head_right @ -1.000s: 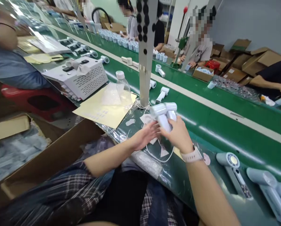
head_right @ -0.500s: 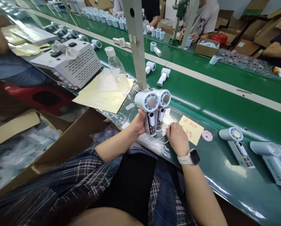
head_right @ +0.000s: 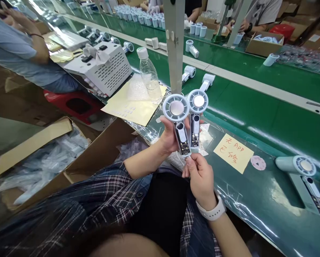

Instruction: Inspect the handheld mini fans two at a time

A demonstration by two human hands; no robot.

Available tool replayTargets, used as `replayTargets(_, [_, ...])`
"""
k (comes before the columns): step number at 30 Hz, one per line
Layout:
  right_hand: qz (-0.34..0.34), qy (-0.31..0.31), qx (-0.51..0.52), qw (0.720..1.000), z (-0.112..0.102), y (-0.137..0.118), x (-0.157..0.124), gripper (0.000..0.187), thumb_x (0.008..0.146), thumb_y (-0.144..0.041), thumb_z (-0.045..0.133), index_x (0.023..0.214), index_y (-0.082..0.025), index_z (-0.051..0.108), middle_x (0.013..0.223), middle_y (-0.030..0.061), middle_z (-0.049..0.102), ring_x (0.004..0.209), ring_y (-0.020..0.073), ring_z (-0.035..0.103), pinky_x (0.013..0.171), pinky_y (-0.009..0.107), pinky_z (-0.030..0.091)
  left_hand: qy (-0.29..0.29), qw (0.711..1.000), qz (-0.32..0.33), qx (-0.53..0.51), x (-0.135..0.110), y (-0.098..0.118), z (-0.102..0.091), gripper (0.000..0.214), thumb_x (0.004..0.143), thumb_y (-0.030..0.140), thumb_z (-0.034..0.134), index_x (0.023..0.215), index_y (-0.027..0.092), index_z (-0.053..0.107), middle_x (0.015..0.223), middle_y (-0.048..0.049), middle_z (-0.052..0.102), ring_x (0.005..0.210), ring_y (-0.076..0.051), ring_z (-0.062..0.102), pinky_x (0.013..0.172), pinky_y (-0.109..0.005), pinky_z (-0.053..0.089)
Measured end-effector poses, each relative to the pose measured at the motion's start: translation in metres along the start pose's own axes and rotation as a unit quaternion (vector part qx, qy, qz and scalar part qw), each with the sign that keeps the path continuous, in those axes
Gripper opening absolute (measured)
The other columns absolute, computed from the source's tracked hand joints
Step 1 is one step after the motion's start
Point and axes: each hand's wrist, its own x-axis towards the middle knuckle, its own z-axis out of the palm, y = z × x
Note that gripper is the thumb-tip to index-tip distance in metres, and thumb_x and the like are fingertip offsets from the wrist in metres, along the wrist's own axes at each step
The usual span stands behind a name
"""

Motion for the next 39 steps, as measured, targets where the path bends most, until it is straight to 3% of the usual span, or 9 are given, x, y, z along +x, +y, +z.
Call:
replayTargets(4, [0.017, 0.021, 0.039, 0.999, 0.009, -0.001, -0.005, 0.043, 0.109, -0.057, 0.061, 0.08, -0.025, 0.053, 0.049, -0.009, 0.046, 0.04, 0.0126, 0.048, 0.045, 0.026, 0.041, -0.004, 1.0, 0.02, -0.013, -0.001, -0.007, -0.001, 0.093, 0.049, 0.108, 0.072, 0.074, 0.019, 0.06, 0.123, -0.0167, 0.076, 0.145, -0.042, 0.06, 0.11, -0.05, 0.061])
replayTargets(8, [-0.059, -0.019, -0.117, 0.991, -0.003, -0.008, 0.0, 0.038, 0.109, -0.054, 0.06, 0.085, -0.024, 0.065, 0.082, 0.0035, 0.071, 0.078, 0.0214, 0.07, 0.074, 0.035, 0.056, -0.02, 0.998, 0.018, -0.063, -0.001, 0.001, -0.004, 0.09, 0.055, 0.105, 0.073, 0.074, 0.019, 0.057, 0.123, -0.0137, 0.075, 0.143, -0.04, 0.063, 0.111, -0.049, 0.061])
replayTargets(11, [-0.122, 0.009, -0.175, 0.977, -0.01, -0.01, 0.004, 0.038, 0.107, -0.051, 0.062, 0.081, -0.024, 0.067, 0.103, 0.0078, 0.074, 0.099, 0.0254, 0.071, 0.085, 0.038, 0.055, -0.004, 0.994, -0.015, -0.109, -0.002, 0.008, -0.004, 0.087, 0.065, 0.105, 0.067, 0.077, 0.02, 0.053, 0.134, -0.0127, 0.071, 0.145, -0.038, 0.062, 0.112, -0.051, 0.061])
replayTargets(18, [-0.025, 0.077, -0.036, 0.996, 0.001, -0.004, 0.0, 0.037, 0.108, -0.05, 0.067, 0.083, -0.023, 0.064, 0.057, -0.0057, 0.053, 0.054, 0.0144, 0.061, 0.059, 0.028, 0.049, -0.012, 0.997, -0.012, -0.069, -0.008, 0.01, 0.002, 0.093, 0.051, 0.109, 0.069, 0.07, 0.02, 0.051, 0.128, -0.0152, 0.074, 0.145, -0.04, 0.061, 0.111, -0.052, 0.062])
replayTargets(23, [-0.003, 0.085, 0.072, 0.994, 0.01, -0.002, -0.006, 0.039, 0.108, -0.048, 0.068, 0.08, -0.022, 0.058, 0.051, -0.0092, 0.047, 0.045, 0.0117, 0.059, 0.051, 0.024, 0.047, -0.007, 0.999, 0.006, -0.041, -0.011, 0.006, 0.006, 0.096, 0.043, 0.111, 0.069, 0.068, 0.018, 0.056, 0.122, -0.016, 0.076, 0.136, -0.039, 0.068, 0.11, -0.049, 0.062])
replayTargets(26, [-0.009, 0.097, 0.094, 0.991, 0.011, -0.003, -0.008, 0.041, 0.108, -0.047, 0.069, 0.078, -0.021, 0.057, 0.051, -0.0091, 0.049, 0.044, 0.0109, 0.058, 0.052, 0.024, 0.048, -0.009, 0.999, 0.006, -0.054, -0.013, 0.001, 0.008, 0.096, 0.041, 0.108, 0.072, 0.068, 0.017, 0.061, 0.122, -0.015, 0.077, 0.119, -0.032, 0.076, 0.096, -0.039, 0.066])
replayTargets(30, [-0.009, 0.108, 0.09, 0.99, 0.009, -0.003, -0.012, 0.04, 0.108, -0.047, 0.069, 0.078, -0.021, 0.058, 0.051, -0.009, 0.049, 0.044, 0.011, 0.058, 0.052, 0.024, 0.048, -0.026, 0.996, 0.018, -0.081, -0.014, -0.003, 0.01, 0.089, 0.047, 0.102, 0.078, 0.069, 0.016, 0.066, 0.12, -0.0112, 0.078, 0.103, -0.024, 0.078, 0.083, -0.03, 0.066])
replayTargets(34, [0.004, 0.095, 0.061, 0.994, 0.003, -0.005, -0.011, 0.042, 0.108, -0.052, 0.066, 0.079, -0.022, 0.059, 0.054, -0.0067, 0.053, 0.049, 0.0129, 0.057, 0.054, 0.026, 0.047, -0.036, 0.996, 0.013, -0.08, -0.013, -0.005, 0.012, 0.09, 0.047, 0.104, 0.076, 0.068, 0.017, 0.065, 0.111, -0.0128, 0.079, 0.12, -0.033, 0.076, 0.097, -0.039, 0.066])
replayTargets(39, [-0.019, 0.102, -0.057, 0.993, -0.019, 0.003, -0.008, 0.046, 0.103, -0.057, 0.07, 0.075, -0.022, 0.059, 0.062, -0.0042, 0.051, 0.056, 0.0128, 0.046, 0.054, 0.026, 0.039, 0.025, 0.996, -0.022, -0.088, -0.016, -0.004, 0.015, 0.088, 0.055, 0.103, 0.074, 0.072, 0.018, 0.06, 0.117, -0.0131, 0.078, 0.125, -0.033, 0.074, 0.101, -0.044, 0.065])
